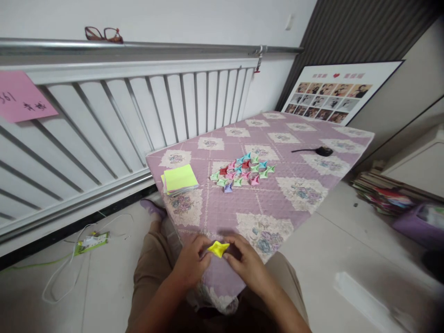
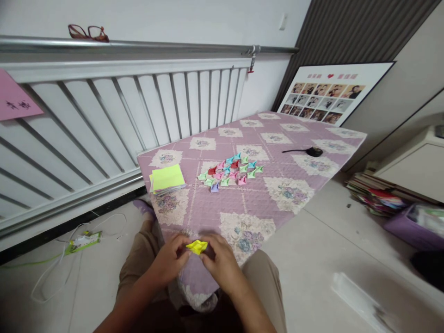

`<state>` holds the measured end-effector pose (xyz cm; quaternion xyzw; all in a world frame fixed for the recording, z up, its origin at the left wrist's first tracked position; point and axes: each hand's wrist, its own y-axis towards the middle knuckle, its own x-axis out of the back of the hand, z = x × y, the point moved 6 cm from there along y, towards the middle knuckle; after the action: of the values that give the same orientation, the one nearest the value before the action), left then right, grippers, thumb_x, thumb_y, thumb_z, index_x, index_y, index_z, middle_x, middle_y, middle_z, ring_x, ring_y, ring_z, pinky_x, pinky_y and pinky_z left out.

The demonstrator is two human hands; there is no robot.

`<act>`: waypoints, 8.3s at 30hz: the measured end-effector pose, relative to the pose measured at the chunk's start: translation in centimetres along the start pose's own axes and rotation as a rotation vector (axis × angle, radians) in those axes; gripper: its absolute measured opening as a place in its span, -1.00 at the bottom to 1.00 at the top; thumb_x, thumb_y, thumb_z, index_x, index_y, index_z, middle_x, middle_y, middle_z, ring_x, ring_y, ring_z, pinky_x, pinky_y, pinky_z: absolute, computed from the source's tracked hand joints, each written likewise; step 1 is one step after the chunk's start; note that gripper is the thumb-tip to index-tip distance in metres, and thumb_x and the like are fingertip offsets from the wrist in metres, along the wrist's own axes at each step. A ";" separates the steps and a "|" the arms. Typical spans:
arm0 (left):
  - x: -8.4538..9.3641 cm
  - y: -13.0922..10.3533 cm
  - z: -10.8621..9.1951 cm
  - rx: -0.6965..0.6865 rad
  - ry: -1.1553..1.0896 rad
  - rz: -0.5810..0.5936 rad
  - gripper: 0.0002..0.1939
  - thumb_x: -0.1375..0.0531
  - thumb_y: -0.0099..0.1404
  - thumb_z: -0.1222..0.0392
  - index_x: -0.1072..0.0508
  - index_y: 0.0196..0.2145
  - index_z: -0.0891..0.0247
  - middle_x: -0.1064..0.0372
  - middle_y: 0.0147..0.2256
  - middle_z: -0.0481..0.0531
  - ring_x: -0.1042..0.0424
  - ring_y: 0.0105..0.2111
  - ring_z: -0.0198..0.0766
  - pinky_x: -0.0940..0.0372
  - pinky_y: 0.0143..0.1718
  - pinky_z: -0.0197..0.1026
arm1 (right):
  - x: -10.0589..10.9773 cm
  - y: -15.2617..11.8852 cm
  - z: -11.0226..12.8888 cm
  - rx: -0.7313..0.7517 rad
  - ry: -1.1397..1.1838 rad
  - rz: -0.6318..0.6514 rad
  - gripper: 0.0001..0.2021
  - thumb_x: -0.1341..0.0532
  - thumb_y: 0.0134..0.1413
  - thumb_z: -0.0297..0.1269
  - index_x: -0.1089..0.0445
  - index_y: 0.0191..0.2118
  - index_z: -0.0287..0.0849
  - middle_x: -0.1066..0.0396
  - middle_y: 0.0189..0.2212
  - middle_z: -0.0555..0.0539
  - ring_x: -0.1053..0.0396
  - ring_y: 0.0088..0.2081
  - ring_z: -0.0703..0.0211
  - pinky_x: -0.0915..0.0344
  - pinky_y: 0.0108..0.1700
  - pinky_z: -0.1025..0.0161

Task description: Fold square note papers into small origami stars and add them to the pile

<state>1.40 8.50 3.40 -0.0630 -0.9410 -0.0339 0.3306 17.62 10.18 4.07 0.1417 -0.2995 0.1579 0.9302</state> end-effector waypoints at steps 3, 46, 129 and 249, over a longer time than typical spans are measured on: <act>0.5 -0.3 0.8 0.031 -0.002 -0.047 -0.68 -0.11 0.11 0.39 -0.37 -0.14 0.22 -0.33 -0.22 0.02 -0.32 -0.27 -0.23 -0.23 -0.21 -0.18 | 1.0 0.1 -1.3 -0.068 0.080 -0.042 -0.71 -0.15 0.00 -0.35 -0.34 -0.10 -0.08 -0.39 -0.13 -0.09 -0.34 -0.09 0.10 -0.27 -0.04 0.13; -0.9 13.2 2.5 0.228 0.711 -0.217 -0.61 -0.03 0.26 0.23 -0.38 0.03 0.07 -0.22 0.09 0.07 -0.12 0.12 -0.05 0.03 0.09 0.07 | 14.2 18.8 -14.2 -0.077 -0.183 -0.087 -0.89 -0.16 -0.08 -0.30 -0.37 -0.53 -0.15 -0.38 -0.51 0.00 -0.29 -0.41 0.22 -0.17 -0.31 0.33; 15.6 20.7 9.8 0.304 0.592 -0.049 -0.70 -0.13 0.35 0.07 -0.36 -0.05 0.30 -0.34 -0.08 0.09 -0.39 -0.15 -0.18 -0.35 -0.14 -0.02 | 1.1 10.3 -4.8 -0.170 -0.555 -0.254 -0.75 -0.03 0.13 -0.18 -0.47 -0.28 0.02 -0.47 -0.14 -0.05 -0.37 -0.12 -0.01 -0.14 -0.10 0.04; -4.4 -3.7 1.9 -0.401 0.693 0.325 -0.20 -0.26 0.12 -0.07 -0.07 0.26 0.11 -0.01 0.27 0.15 0.04 0.25 0.09 0.27 0.23 0.19 | -0.9 1.0 0.1 -0.126 -0.588 -0.133 -0.92 -0.16 0.09 -0.36 -0.38 -0.28 -0.08 -0.42 -0.33 -0.04 -0.37 -0.27 0.06 -0.30 -0.23 0.16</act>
<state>3.13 4.61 -0.91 -0.2585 -0.7269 -0.1828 0.6094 16.51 10.86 3.77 0.1425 -0.5550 0.0301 0.8190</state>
